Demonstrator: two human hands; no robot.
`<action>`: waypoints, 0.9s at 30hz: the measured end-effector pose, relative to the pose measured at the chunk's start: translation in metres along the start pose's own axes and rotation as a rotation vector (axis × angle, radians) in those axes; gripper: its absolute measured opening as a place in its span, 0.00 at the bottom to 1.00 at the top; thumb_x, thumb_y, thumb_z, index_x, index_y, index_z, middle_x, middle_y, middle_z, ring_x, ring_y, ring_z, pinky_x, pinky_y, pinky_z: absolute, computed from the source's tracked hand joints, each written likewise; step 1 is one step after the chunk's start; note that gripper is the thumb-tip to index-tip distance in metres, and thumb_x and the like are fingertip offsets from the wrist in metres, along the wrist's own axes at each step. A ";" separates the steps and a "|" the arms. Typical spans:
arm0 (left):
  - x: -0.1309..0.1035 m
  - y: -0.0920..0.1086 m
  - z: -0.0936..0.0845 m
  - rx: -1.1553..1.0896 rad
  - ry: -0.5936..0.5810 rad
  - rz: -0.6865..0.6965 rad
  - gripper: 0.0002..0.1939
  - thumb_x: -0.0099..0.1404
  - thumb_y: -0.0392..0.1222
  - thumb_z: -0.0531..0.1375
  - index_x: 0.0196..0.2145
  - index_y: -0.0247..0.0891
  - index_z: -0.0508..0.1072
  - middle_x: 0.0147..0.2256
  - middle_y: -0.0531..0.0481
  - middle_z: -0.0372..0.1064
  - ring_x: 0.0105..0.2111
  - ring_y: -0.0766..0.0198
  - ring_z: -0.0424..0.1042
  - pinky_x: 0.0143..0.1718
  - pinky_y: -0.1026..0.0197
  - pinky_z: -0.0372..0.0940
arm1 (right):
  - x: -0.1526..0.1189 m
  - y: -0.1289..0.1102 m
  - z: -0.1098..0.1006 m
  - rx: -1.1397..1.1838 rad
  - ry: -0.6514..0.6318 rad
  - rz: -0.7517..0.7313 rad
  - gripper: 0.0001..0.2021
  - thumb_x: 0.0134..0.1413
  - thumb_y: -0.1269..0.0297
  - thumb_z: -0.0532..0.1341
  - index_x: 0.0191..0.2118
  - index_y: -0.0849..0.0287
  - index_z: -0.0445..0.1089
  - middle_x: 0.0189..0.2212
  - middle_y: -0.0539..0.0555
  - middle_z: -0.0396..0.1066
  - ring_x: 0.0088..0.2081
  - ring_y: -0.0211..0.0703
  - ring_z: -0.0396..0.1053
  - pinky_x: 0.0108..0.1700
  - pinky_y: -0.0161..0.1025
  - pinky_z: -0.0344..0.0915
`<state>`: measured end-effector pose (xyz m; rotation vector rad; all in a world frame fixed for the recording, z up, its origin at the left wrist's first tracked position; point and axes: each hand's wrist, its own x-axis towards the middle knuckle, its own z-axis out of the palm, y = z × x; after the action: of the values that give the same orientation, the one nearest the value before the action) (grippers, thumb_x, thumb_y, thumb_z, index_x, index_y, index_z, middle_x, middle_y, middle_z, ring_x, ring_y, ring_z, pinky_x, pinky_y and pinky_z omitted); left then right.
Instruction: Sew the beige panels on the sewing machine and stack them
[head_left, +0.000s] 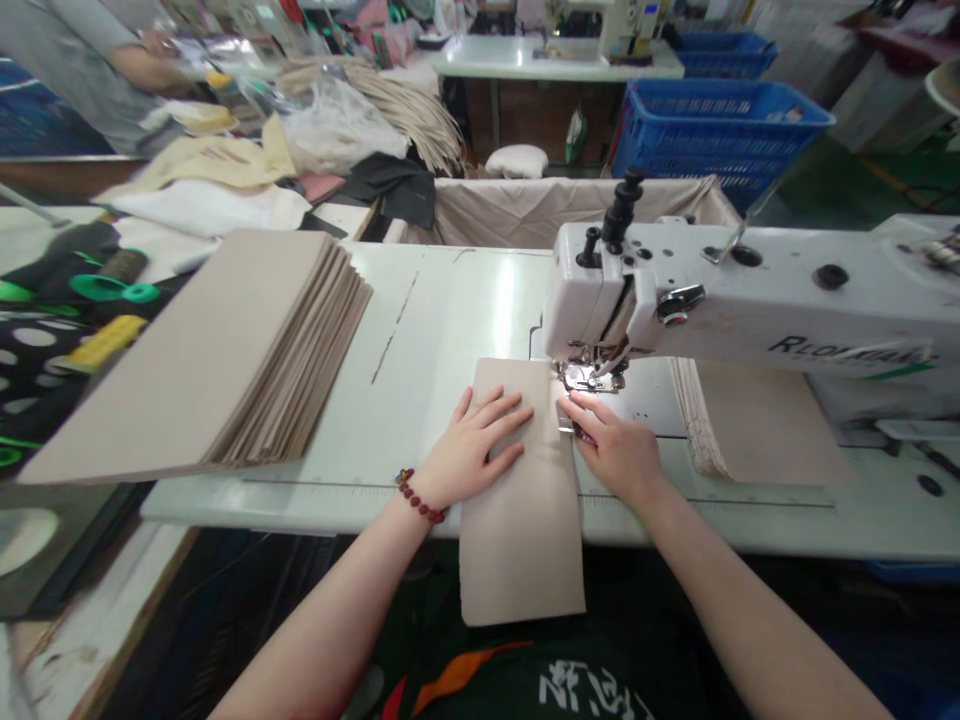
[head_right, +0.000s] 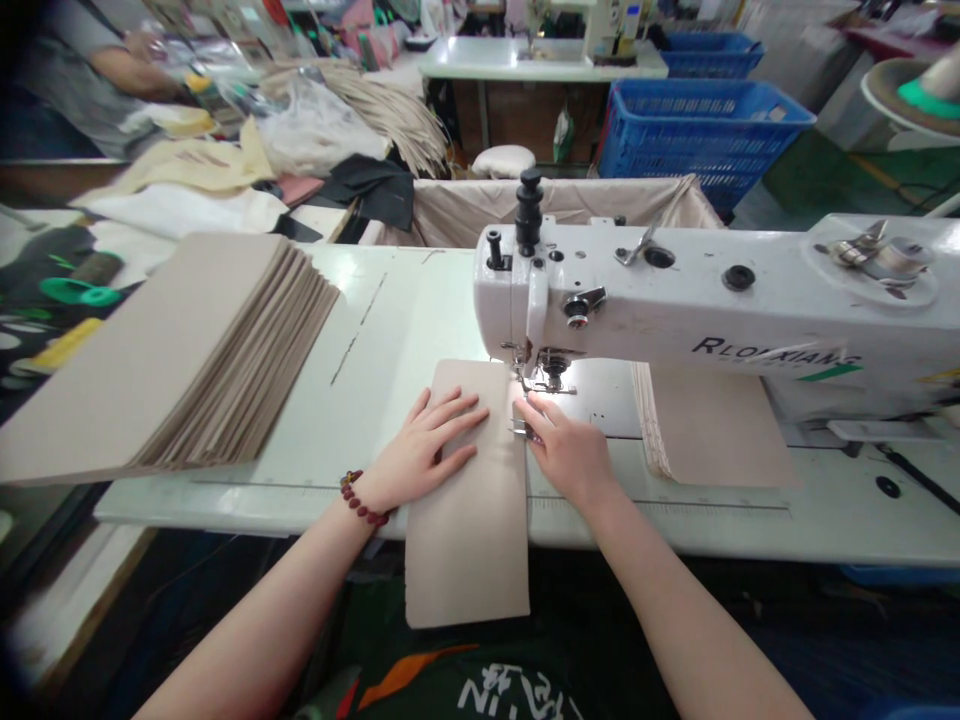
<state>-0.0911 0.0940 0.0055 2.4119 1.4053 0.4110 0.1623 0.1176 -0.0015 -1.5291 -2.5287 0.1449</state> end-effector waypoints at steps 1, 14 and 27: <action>0.000 0.000 0.000 -0.002 0.004 0.000 0.25 0.73 0.47 0.52 0.65 0.50 0.59 0.67 0.52 0.51 0.68 0.52 0.44 0.68 0.39 0.32 | 0.000 0.000 0.000 -0.001 0.006 -0.001 0.27 0.62 0.66 0.53 0.65 0.43 0.57 0.64 0.45 0.60 0.48 0.45 0.73 0.38 0.40 0.72; 0.000 0.001 -0.003 -0.004 -0.002 0.004 0.25 0.73 0.50 0.52 0.65 0.51 0.59 0.66 0.53 0.52 0.68 0.53 0.45 0.68 0.38 0.32 | -0.001 0.001 0.003 -0.015 0.033 -0.011 0.27 0.61 0.67 0.56 0.65 0.42 0.58 0.63 0.45 0.61 0.45 0.44 0.74 0.37 0.40 0.72; -0.001 -0.001 -0.002 -0.002 -0.002 0.026 0.24 0.72 0.50 0.53 0.64 0.51 0.60 0.66 0.54 0.53 0.68 0.53 0.45 0.68 0.38 0.31 | -0.001 0.001 0.004 0.004 0.030 -0.008 0.27 0.61 0.67 0.55 0.65 0.42 0.59 0.64 0.46 0.61 0.48 0.44 0.73 0.38 0.38 0.71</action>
<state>-0.0934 0.0938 0.0064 2.4310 1.3737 0.4159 0.1628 0.1176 -0.0058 -1.5076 -2.5099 0.1243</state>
